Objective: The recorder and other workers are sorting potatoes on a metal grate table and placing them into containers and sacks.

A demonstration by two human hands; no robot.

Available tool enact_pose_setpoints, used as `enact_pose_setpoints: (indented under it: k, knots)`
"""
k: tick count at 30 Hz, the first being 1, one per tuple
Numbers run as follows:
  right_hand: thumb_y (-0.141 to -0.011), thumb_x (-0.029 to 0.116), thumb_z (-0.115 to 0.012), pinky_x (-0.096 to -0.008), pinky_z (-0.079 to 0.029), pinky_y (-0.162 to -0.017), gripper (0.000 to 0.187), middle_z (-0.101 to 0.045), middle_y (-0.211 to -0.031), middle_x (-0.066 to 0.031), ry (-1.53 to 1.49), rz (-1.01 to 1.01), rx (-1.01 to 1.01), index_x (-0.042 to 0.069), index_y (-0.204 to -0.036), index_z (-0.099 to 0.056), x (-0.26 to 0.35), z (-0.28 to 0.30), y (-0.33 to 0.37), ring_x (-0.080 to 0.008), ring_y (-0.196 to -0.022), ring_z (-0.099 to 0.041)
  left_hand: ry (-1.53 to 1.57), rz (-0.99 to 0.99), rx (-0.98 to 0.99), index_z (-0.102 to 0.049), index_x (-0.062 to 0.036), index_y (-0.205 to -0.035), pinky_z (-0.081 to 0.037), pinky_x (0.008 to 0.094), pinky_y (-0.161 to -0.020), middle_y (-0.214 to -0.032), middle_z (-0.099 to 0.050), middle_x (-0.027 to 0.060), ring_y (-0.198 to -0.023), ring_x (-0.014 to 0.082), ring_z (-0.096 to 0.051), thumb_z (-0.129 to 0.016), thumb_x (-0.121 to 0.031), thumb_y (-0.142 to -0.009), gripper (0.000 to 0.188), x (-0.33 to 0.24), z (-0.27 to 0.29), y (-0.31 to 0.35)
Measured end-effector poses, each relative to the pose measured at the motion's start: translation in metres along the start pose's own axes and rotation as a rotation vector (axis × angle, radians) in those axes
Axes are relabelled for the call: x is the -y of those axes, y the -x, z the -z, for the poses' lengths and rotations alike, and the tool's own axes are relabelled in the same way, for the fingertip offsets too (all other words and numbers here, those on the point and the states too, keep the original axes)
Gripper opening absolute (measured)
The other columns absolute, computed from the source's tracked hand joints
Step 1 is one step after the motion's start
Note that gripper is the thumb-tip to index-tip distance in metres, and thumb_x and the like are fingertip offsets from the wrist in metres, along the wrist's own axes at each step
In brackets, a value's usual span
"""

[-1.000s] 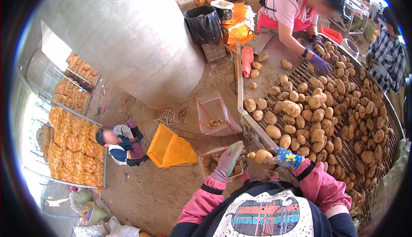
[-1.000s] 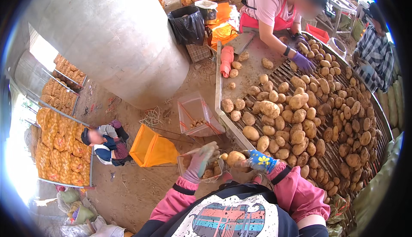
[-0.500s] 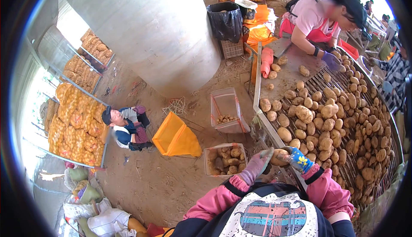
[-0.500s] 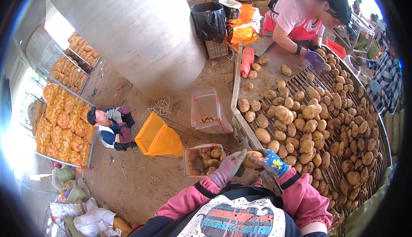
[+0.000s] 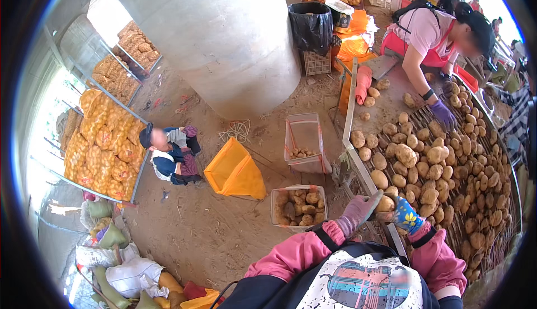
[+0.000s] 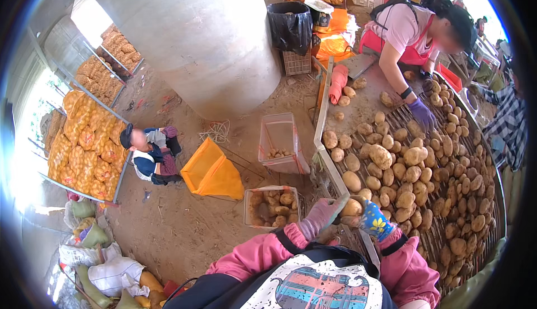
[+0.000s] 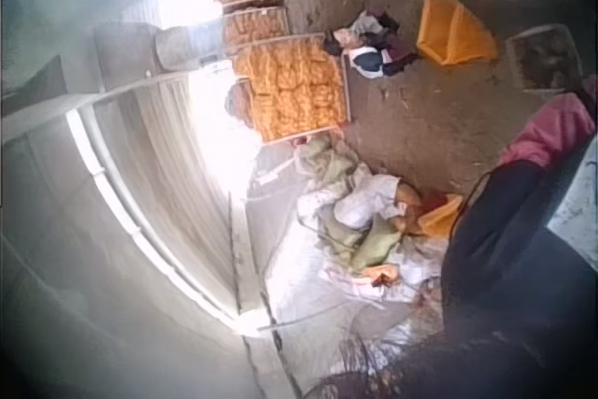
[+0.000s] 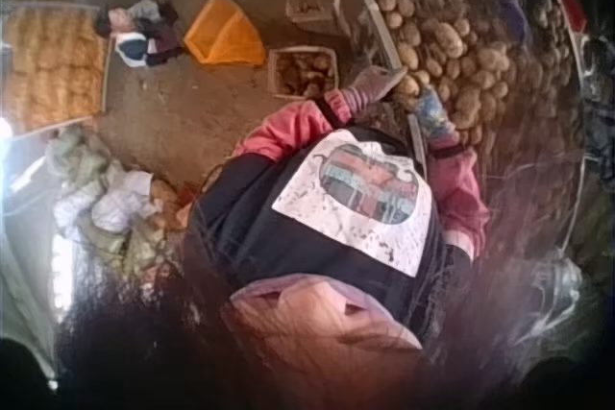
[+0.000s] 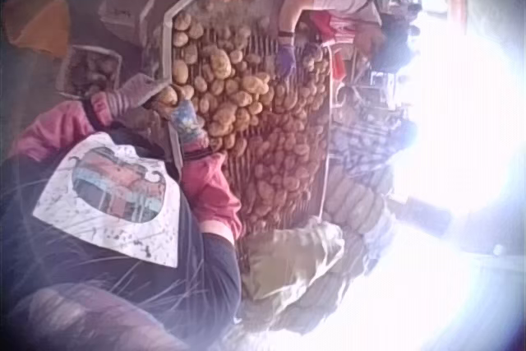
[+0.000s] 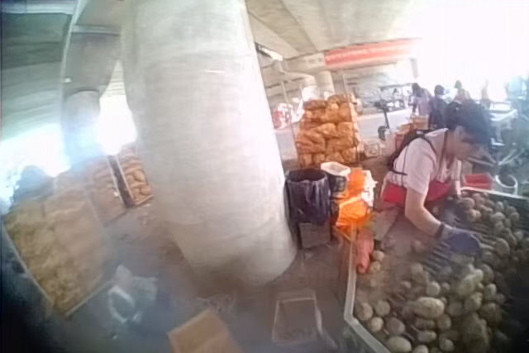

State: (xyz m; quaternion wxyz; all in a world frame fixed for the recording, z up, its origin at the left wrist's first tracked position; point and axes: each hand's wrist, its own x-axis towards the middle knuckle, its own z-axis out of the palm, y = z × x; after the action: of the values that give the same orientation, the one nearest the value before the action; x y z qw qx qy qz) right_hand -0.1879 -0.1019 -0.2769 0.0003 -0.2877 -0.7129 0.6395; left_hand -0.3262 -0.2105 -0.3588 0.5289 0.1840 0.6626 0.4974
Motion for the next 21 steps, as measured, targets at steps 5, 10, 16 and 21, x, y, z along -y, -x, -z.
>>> enact_pose_setpoints:
  k: [5,10,16,21]
  knots:
    - [-0.075,0.023,-0.082,-0.0306,-0.054,-0.081,0.064,-0.065,-0.107,-0.0116,-0.166,0.12,-0.027,-0.004,-0.125,-0.051,-0.045,0.005,-0.004,-0.0162,-0.094,-0.063,0.046,0.002,0.037,-0.069,0.0005,-0.072,-0.046,0.0297,-0.055,-0.057,-0.057,0.0035,-0.054,0.0123,-0.056,-0.06,-0.059,-0.086,0.062,-0.027,-0.006,0.016]
    - [-0.079,0.033,-0.077,-0.0282,-0.056,-0.066,0.069,-0.064,-0.106,-0.0104,-0.374,0.111,-0.118,-0.001,-0.129,-0.045,-0.032,-0.012,-0.003,-0.0167,-0.08,-0.066,0.348,0.029,-0.056,-0.069,0.0009,-0.073,-0.046,0.0279,-0.055,-0.06,-0.057,0.0015,-0.055,0.0083,-0.053,-0.064,-0.055,-0.086,0.057,-0.036,-0.009,0.024]
    - [-0.078,0.028,-0.078,-0.0249,-0.053,-0.054,0.061,-0.064,-0.098,-0.0091,-0.179,0.094,-0.113,0.003,-0.125,-0.048,-0.047,-0.001,-0.021,-0.0144,-0.074,-0.064,-0.66,-0.449,-0.097,-0.068,-0.0004,-0.102,-0.054,0.0375,-0.066,-0.092,-0.069,0.0141,-0.073,0.0288,-0.066,-0.051,-0.041,-0.096,0.045,-0.017,0.014,-0.003]
    - [-0.073,0.027,-0.081,-0.0313,-0.054,-0.072,0.063,-0.067,-0.1,-0.0148,0.201,0.013,-0.109,0.001,-0.123,-0.053,-0.031,0.003,-0.017,-0.0213,-0.088,-0.066,-0.892,-0.627,-0.178,-0.067,-0.0039,-0.093,-0.047,0.0455,-0.088,-0.096,-0.065,0.0204,-0.094,0.0394,-0.061,-0.041,-0.042,-0.097,0.047,-0.032,0.02,0.011]
